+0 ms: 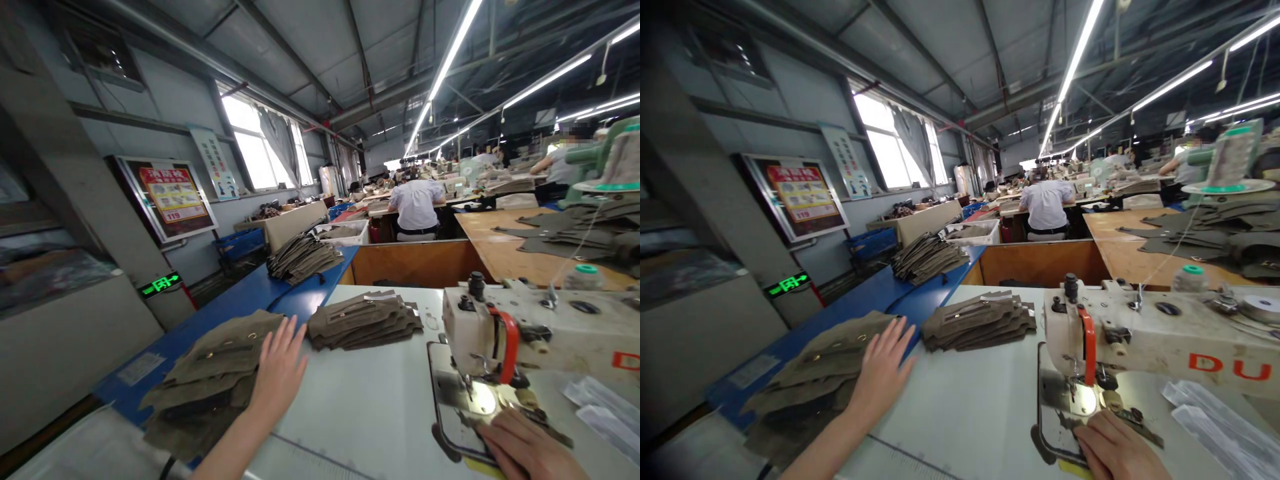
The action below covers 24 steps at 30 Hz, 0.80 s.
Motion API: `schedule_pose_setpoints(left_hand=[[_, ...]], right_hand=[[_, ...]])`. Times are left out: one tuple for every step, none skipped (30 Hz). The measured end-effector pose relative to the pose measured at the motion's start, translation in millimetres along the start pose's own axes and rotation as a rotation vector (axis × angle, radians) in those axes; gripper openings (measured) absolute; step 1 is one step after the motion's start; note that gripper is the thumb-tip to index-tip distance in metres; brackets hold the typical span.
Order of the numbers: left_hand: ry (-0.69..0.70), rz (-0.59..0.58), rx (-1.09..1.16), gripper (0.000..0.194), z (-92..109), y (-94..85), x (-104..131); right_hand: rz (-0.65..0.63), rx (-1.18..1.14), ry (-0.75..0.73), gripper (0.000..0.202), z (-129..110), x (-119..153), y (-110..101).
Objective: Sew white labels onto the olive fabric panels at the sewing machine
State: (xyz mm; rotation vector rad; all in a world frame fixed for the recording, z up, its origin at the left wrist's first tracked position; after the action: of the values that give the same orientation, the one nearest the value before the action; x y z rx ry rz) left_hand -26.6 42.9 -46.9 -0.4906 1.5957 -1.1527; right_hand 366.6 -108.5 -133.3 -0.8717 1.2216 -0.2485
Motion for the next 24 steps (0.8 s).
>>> schedule_pose_setpoints(left_hand=[[-0.036,0.013,-0.017,0.031,-12.7,-6.7,5.6],[-0.073,0.015,-0.017,0.033,-24.5,-13.4,9.8],[-0.112,0.010,0.002,0.035,-34.9,-20.0,12.4],[-0.161,0.010,0.034,0.037,-43.4,-26.8,13.1],[-0.214,0.020,0.071,0.038,-49.6,-34.0,11.9],[-0.268,0.039,0.105,0.038,-53.7,-41.8,8.8],[-0.324,0.073,0.122,0.039,-55.9,-50.3,4.3],[-0.377,0.113,0.123,0.040,-56.4,-59.4,-1.4],[-0.425,0.153,0.113,0.041,-55.5,-68.7,-7.5],[-0.464,0.188,0.105,0.043,-53.1,-77.6,-13.5],[-0.491,0.221,0.104,0.044,-49.1,-85.3,-18.9],[-0.504,0.257,0.113,0.044,-43.5,-91.2,-23.1],[-0.488,0.285,0.132,0.044,-35.7,-94.4,-25.8],[-0.438,0.299,0.161,0.044,-25.6,-94.1,-26.5],[-0.358,0.291,0.195,0.044,-13.2,-89.9,-24.9],[-0.256,0.257,0.228,0.044,1.4,-81.7,-20.8],[-0.150,0.204,0.255,0.043,17.7,-69.7,-14.2],[-0.058,0.131,0.275,0.041,35.2,-54.5,-5.4],[0.014,0.053,0.285,0.039,53.1,-36.9,5.2],[0.072,-0.029,0.293,0.036,70.9,-18.2,16.8],[0.115,-0.103,0.301,0.034,88.1,0.3,28.7],[0.146,-0.152,0.306,0.032,104.2,17.1,40.0],[0.181,-0.180,0.309,0.029,119.1,31.0,49.8],[0.215,-0.194,0.314,0.026,132.4,41.2,57.7]], right_hand=[[-0.004,-0.007,0.003,0.016,0.0,1.1,1.4],[-0.007,-0.012,0.008,0.016,-0.1,2.1,2.6],[-0.011,-0.016,0.013,0.016,-0.1,2.9,3.5],[-0.017,-0.021,0.016,0.016,-0.1,3.5,4.2],[-0.024,-0.026,0.021,0.017,-0.1,3.9,4.5],[-0.031,-0.031,0.023,0.017,-0.1,4.1,4.6],[-0.038,-0.037,0.026,0.017,-0.1,4.3,4.4],[-0.044,-0.041,0.030,0.017,-0.1,4.4,4.1],[-0.046,-0.044,0.034,0.017,-0.1,4.4,3.7],[-0.049,-0.045,0.043,0.017,0.0,4.5,3.4],[-0.048,-0.045,0.050,0.017,0.0,4.6,3.2],[-0.044,-0.044,0.055,0.018,0.0,4.8,3.0],[-0.039,-0.042,0.061,0.018,-0.1,4.9,2.9],[-0.033,-0.041,0.064,0.018,-0.2,5.0,3.0],[-0.028,-0.040,0.067,0.018,-0.3,5.0,3.0],[-0.023,-0.038,0.070,0.018,-0.3,5.0,3.1],[-0.017,-0.037,0.069,0.018,-0.4,4.8,3.1],[-0.012,-0.037,0.065,0.018,-0.4,4.5,3.1],[-0.005,-0.040,0.061,0.018,-0.5,4.1,2.9],[-0.002,-0.043,0.061,0.018,-0.7,3.6,2.6],[-0.006,-0.047,0.064,0.018,-1.1,3.1,2.2],[-0.017,-0.054,0.070,0.019,-1.8,2.6,1.6],[-0.039,-0.063,0.086,0.019,-2.9,2.0,0.9],[-0.068,-0.072,0.110,0.020,-4.2,1.4,0.0]])
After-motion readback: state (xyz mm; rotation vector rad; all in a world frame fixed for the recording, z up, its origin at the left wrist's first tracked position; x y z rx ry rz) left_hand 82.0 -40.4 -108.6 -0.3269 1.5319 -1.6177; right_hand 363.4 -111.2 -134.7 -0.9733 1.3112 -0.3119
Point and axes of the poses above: each hand's wrist, its own x-axis away from the middle knuckle, its own y-axis out of the palm, z = x × y, the point moved 1 cm from there along -x, towards the middle knuckle, and after that the axes turned 8 degrees about x, right-handed, at the moved point
